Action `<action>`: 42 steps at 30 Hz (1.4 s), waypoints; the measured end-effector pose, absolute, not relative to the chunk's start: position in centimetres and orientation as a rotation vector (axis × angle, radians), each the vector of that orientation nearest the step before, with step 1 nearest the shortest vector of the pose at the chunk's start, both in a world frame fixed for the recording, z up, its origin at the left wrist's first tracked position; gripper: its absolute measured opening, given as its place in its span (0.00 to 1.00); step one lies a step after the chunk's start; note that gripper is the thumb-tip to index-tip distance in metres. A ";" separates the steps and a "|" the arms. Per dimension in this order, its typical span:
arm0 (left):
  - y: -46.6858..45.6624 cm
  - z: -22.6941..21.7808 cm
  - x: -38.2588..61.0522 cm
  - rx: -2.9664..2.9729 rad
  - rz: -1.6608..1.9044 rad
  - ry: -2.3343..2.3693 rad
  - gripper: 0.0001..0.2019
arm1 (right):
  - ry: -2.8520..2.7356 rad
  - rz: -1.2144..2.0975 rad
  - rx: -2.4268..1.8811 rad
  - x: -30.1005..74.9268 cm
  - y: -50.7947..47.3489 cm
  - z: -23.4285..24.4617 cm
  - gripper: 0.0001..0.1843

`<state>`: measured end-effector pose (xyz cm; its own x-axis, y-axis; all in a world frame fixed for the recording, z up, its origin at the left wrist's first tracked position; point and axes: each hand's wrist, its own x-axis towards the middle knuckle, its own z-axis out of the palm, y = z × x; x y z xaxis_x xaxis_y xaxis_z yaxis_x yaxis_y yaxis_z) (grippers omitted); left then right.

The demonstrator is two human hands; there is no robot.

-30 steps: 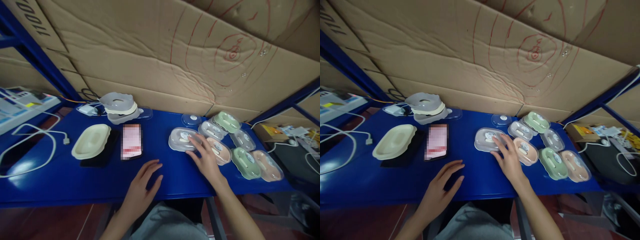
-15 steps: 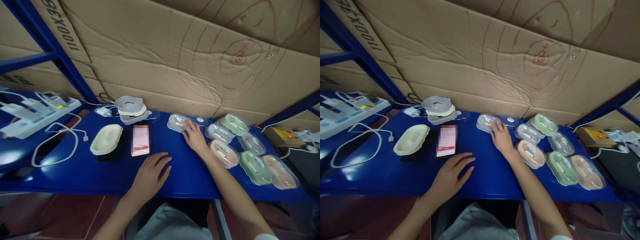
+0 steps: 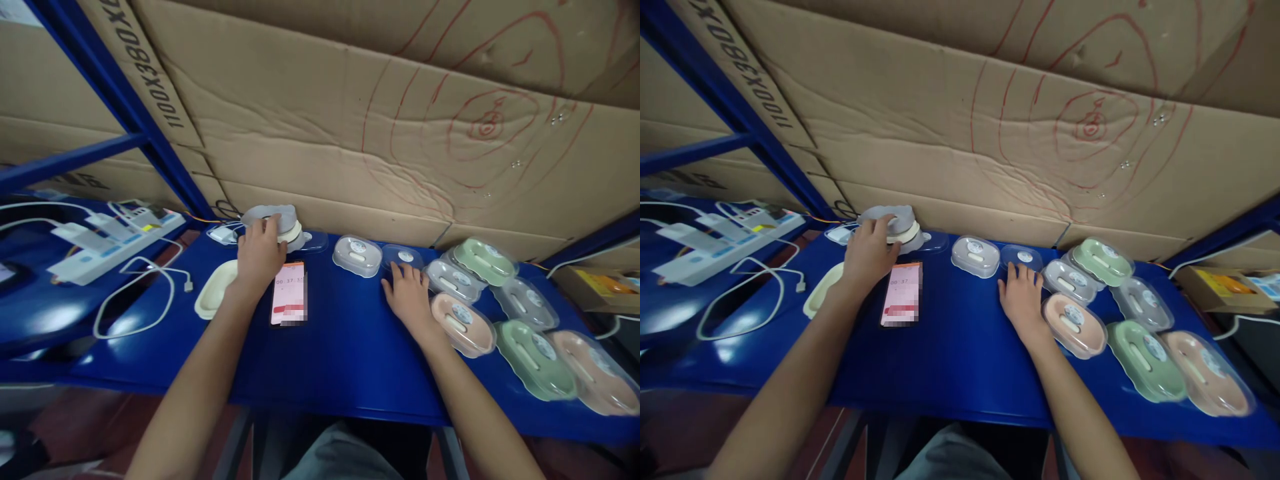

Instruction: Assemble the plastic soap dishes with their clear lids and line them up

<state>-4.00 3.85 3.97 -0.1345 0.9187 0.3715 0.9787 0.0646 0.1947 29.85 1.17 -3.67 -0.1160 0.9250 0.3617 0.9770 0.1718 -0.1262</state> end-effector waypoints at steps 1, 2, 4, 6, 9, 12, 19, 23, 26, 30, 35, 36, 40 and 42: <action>4.0 3.8 -4.1 -1.951 -0.618 -2.180 0.30 | -2.123 -0.204 -1.795 29.5 0.9 -3.4 0.27; 4.1 3.7 -4.1 -1.946 -0.628 -2.180 0.29 | -2.146 -0.205 -1.783 29.3 0.7 -3.2 0.26; 4.3 3.3 -4.4 -1.938 -0.653 -2.181 0.25 | -2.182 -0.203 -1.763 28.7 0.3 -2.9 0.26; 4.4 2.9 -4.7 -1.946 -0.699 -2.184 0.19 | -2.199 -0.207 -1.759 28.3 0.0 -2.8 0.25; 4.2 2.9 -4.5 -2.002 -0.786 -2.151 0.15 | -2.210 -0.197 -1.819 27.9 -0.3 -2.5 0.26; 3.0 3.5 -3.0 -2.137 -0.835 -1.978 0.12 | -2.255 -0.159 -1.918 27.7 -0.8 -1.4 0.26; -3.8 4.1 3.2 -2.629 -0.580 -1.340 0.07 | -2.379 -0.130 -1.975 28.5 -2.5 1.0 0.23; -7.2 2.6 5.1 -2.753 -0.402 -1.200 0.10 | -2.287 -0.012 -1.930 29.5 -2.8 0.0 0.25; -7.6 1.2 5.6 -2.815 -0.346 -1.158 0.12 | -2.219 0.103 -1.943 30.2 -2.5 -0.8 0.30; -5.1 0.9 4.4 -2.845 -0.567 -1.242 0.24 | -2.107 0.231 -1.857 30.7 -2.0 -0.3 0.31; 0.1 3.1 -0.8 -2.408 -0.667 -1.712 0.23 | -2.069 0.098 -1.432 28.7 -4.1 1.3 0.24; 0.9 3.5 -2.0 -2.277 -0.630 -1.833 0.23 | -2.134 0.107 -1.297 27.9 -5.0 1.4 0.23; 2.3 3.7 -5.0 -2.038 -0.392 -2.147 0.21 | -2.375 0.404 -0.845 24.7 -8.3 1.1 0.26; 2.4 3.3 -5.3 -2.053 -0.359 -2.182 0.16 | -2.392 0.573 -0.817 24.0 -8.9 0.6 0.29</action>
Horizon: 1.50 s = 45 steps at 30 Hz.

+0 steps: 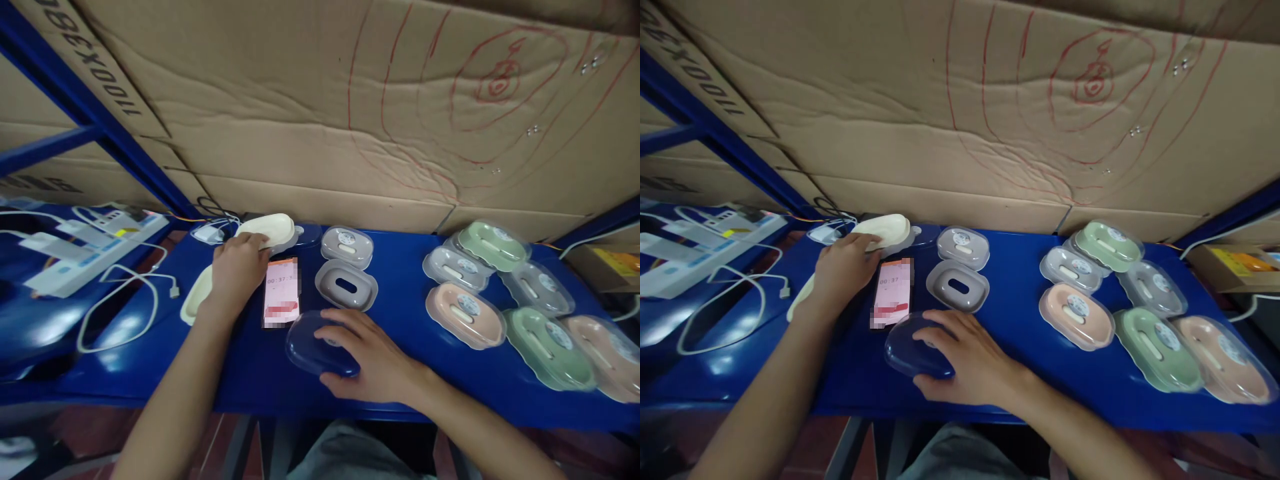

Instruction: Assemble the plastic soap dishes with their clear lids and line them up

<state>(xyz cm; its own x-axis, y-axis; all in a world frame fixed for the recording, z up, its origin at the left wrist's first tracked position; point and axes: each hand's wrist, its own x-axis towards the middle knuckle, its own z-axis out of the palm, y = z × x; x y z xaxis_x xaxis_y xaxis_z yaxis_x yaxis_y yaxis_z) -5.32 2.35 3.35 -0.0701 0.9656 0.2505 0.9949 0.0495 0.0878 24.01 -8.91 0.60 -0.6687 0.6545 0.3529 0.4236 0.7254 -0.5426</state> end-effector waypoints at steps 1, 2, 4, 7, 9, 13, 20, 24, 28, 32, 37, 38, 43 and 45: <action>2.4 3.1 -5.3 -2.073 -0.366 -2.174 0.15 | -2.390 0.620 -0.838 23.9 -8.9 0.3 0.29; 2.4 3.0 -5.2 -2.088 -0.379 -2.160 0.14 | -2.386 0.642 -0.868 23.9 -8.7 0.1 0.29; 2.5 2.9 -5.0 -2.123 -0.412 -2.124 0.12 | -2.370 0.639 -0.936 24.3 -7.9 -0.4 0.27; 2.3 3.7 -4.3 -2.198 -0.515 -2.032 0.11 | -2.309 0.618 -1.059 25.0 -6.5 -0.5 0.25; 1.0 4.6 -3.6 -2.274 -0.620 -1.883 0.10 | -2.247 0.618 -1.120 25.6 -6.0 -0.2 0.24; -5.2 5.1 -1.2 -2.435 -0.821 -1.446 0.09 | -2.056 0.668 -1.215 28.0 -7.5 0.7 0.20; -15.7 -1.3 4.6 -2.853 -0.956 -1.209 0.21 | -1.642 0.670 -1.534 33.5 -14.1 -1.2 0.20; -16.5 -3.4 6.3 -2.812 -0.999 -1.306 0.18 | -1.814 0.620 -1.512 33.6 -15.2 -1.6 0.22; -15.9 -3.7 5.9 -2.637 -1.104 -1.525 0.21 | -2.129 0.511 -1.411 32.1 -15.2 -1.5 0.25; -15.9 -4.3 5.3 -2.687 -1.163 -1.712 0.30 | -2.366 0.503 -1.241 30.8 -15.0 -1.7 0.28; -15.8 -4.5 5.3 -2.766 -1.057 -1.705 0.30 | -2.305 0.402 -1.275 31.0 -14.4 -2.2 0.26; -15.7 -4.3 5.4 -2.770 -1.040 -1.697 0.30 | -2.277 0.385 -1.304 31.3 -14.3 -2.3 0.26; -15.5 -3.6 5.5 -2.825 -1.001 -1.559 0.16 | -2.178 0.302 -1.457 32.2 -13.5 -2.7 0.25; -15.5 -3.4 5.4 -2.820 -0.975 -1.511 0.09 | -2.166 0.246 -1.494 32.4 -12.9 -2.5 0.24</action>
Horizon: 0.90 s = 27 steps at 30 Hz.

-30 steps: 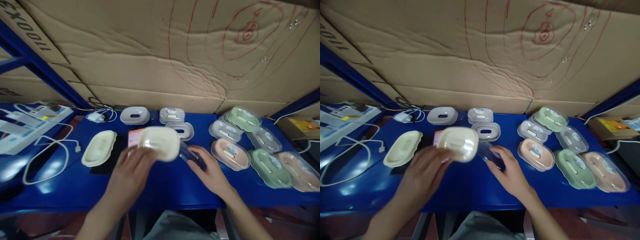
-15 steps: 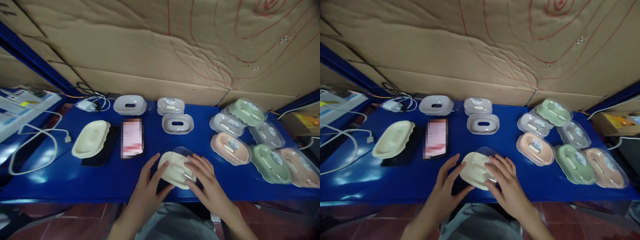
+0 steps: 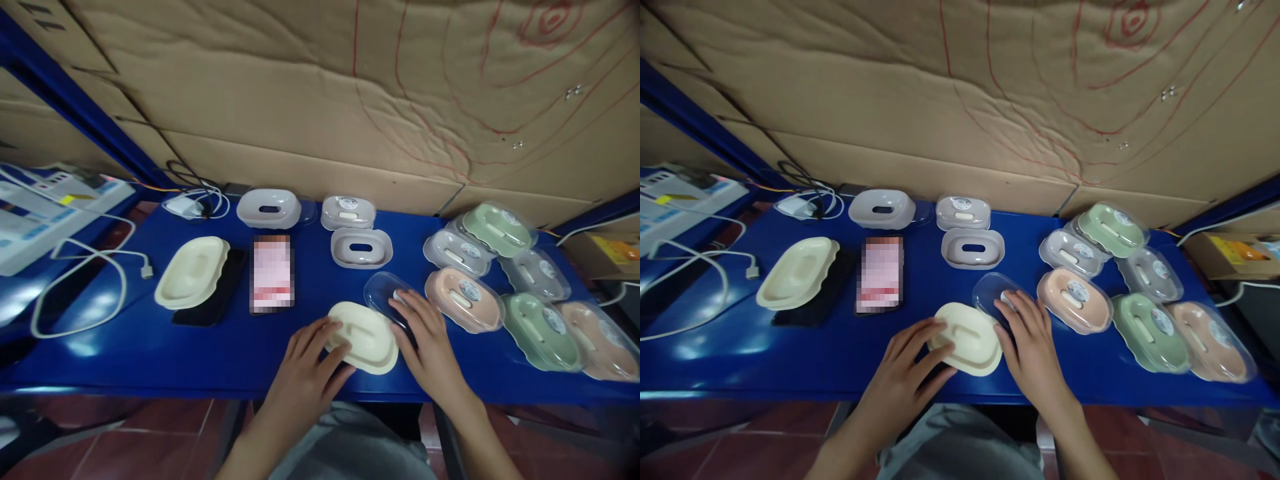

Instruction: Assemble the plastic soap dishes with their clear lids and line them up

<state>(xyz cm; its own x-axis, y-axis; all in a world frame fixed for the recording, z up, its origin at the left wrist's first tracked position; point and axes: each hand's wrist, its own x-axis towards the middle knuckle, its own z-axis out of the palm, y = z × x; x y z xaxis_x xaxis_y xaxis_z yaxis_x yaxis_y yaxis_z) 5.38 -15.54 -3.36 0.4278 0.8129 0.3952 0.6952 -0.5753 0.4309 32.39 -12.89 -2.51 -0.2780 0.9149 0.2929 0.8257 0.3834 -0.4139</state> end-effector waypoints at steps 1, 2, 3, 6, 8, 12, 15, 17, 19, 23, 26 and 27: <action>-15.6 -3.3 5.3 2.493 0.850 1.339 0.07 | -2.166 0.221 -1.504 32.5 -12.5 -2.3 0.23; -15.7 -3.2 5.1 2.504 0.841 1.354 0.07 | -2.168 0.197 -1.510 32.5 -12.0 -2.0 0.23; -15.8 -3.2 5.0 2.509 0.837 1.368 0.06 | -2.173 0.172 -1.515 32.5 -11.5 -1.7 0.22; -16.0 -3.3 4.6 2.496 0.893 1.391 0.05 | -2.226 0.096 -1.513 32.1 -9.5 -0.5 0.22; -16.0 -3.4 4.4 2.471 0.938 1.387 0.03 | -2.289 0.037 -1.491 31.3 -7.8 0.2 0.23; -15.7 -3.4 4.3 2.423 0.958 1.351 0.04 | -2.415 -0.016 -1.469 29.3 -3.4 0.5 0.22; -15.6 -3.4 4.2 2.394 0.962 1.332 0.03 | -2.444 0.065 -1.467 28.3 -0.6 0.6 0.16; -15.7 -3.5 4.1 2.366 0.966 1.335 0.07 | -2.395 0.134 -1.406 28.0 0.1 1.3 0.15; -16.0 -3.7 4.0 2.318 0.989 1.375 0.15 | -2.267 0.187 -1.317 28.1 -0.5 2.6 0.15; -16.7 -3.7 3.9 2.218 1.254 1.502 0.26 | -1.906 0.486 -1.302 28.7 -4.8 5.3 0.15; -17.2 -3.0 3.8 2.257 1.449 1.536 0.35 | -1.670 1.004 -1.384 29.0 -8.4 5.7 0.19; -17.3 -2.6 3.7 2.302 1.438 1.528 0.36 | -1.580 1.199 -1.396 28.9 -9.2 5.5 0.20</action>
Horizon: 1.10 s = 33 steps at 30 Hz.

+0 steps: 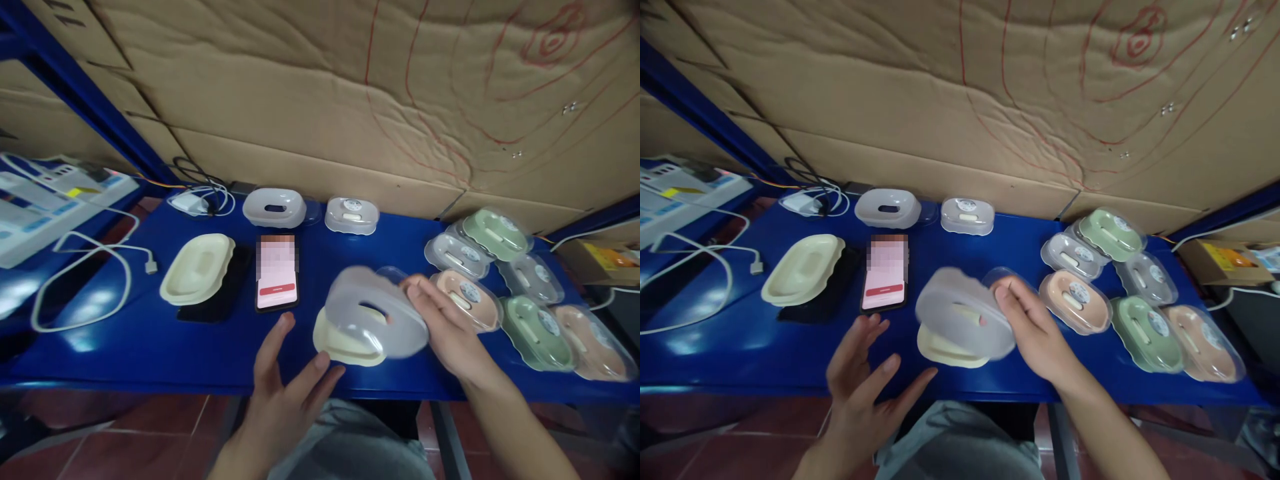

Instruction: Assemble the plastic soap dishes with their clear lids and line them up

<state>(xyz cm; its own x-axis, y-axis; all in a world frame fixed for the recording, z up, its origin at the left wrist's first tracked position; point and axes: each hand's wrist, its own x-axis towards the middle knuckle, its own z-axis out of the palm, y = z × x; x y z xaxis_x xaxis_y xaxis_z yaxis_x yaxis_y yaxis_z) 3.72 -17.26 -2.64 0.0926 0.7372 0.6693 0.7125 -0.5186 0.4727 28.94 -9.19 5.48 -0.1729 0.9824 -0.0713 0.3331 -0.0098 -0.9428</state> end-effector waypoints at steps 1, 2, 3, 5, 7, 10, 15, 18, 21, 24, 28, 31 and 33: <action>-17.3 -2.3 3.6 2.360 1.387 1.496 0.35 | -1.477 1.373 -1.399 28.8 -9.8 5.1 0.21; -17.3 -2.1 3.5 2.421 1.318 1.438 0.32 | -1.371 1.511 -1.401 28.7 -10.3 4.6 0.23; -17.2 -1.9 3.4 2.476 1.244 1.367 0.28 | -1.276 1.601 -1.406 28.5 -10.5 4.1 0.24; -17.0 -1.9 3.1 2.546 1.142 1.235 0.20 | -1.186 1.623 -1.428 28.4 -10.8 3.0 0.26; -16.8 -2.1 2.9 2.547 1.130 1.201 0.16 | -1.293 1.445 -1.436 28.5 -11.1 2.1 0.24; -16.3 -2.5 2.7 2.490 1.156 1.274 0.13 | -1.697 0.913 -1.394 29.5 -11.9 1.2 0.21; -15.3 -2.9 2.4 2.422 1.074 1.296 0.10 | -2.423 0.450 -1.154 30.8 -13.6 -0.1 0.29; -14.9 -3.1 2.5 2.409 0.992 1.280 0.12 | -2.615 0.282 -1.111 30.7 -14.2 -1.4 0.28; -14.7 -3.3 2.6 2.429 0.901 1.283 0.12 | -2.628 0.199 -1.104 30.4 -14.5 -2.4 0.27; -14.7 -3.3 2.7 2.459 0.890 1.280 0.11 | -2.628 0.194 -1.081 30.4 -14.6 -2.6 0.29; -14.7 -3.2 2.4 2.503 0.885 1.256 0.11 | -2.630 0.203 -1.028 30.5 -14.7 -2.5 0.27; -14.6 -3.2 1.9 2.529 0.829 1.225 0.10 | -2.617 0.203 -0.987 30.4 -14.7 -2.5 0.25; -14.6 -3.3 1.6 2.540 0.808 1.211 0.10 | -2.613 0.206 -0.976 30.3 -14.7 -2.6 0.24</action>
<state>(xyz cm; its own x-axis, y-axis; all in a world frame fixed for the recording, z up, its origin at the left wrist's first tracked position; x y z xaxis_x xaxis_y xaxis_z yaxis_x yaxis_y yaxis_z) 1.65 -14.56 -3.26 0.5112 0.7680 0.3858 0.6507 -0.6391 0.4100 30.31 -14.70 -2.56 -0.7045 0.6580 0.2660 0.6083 0.7529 -0.2514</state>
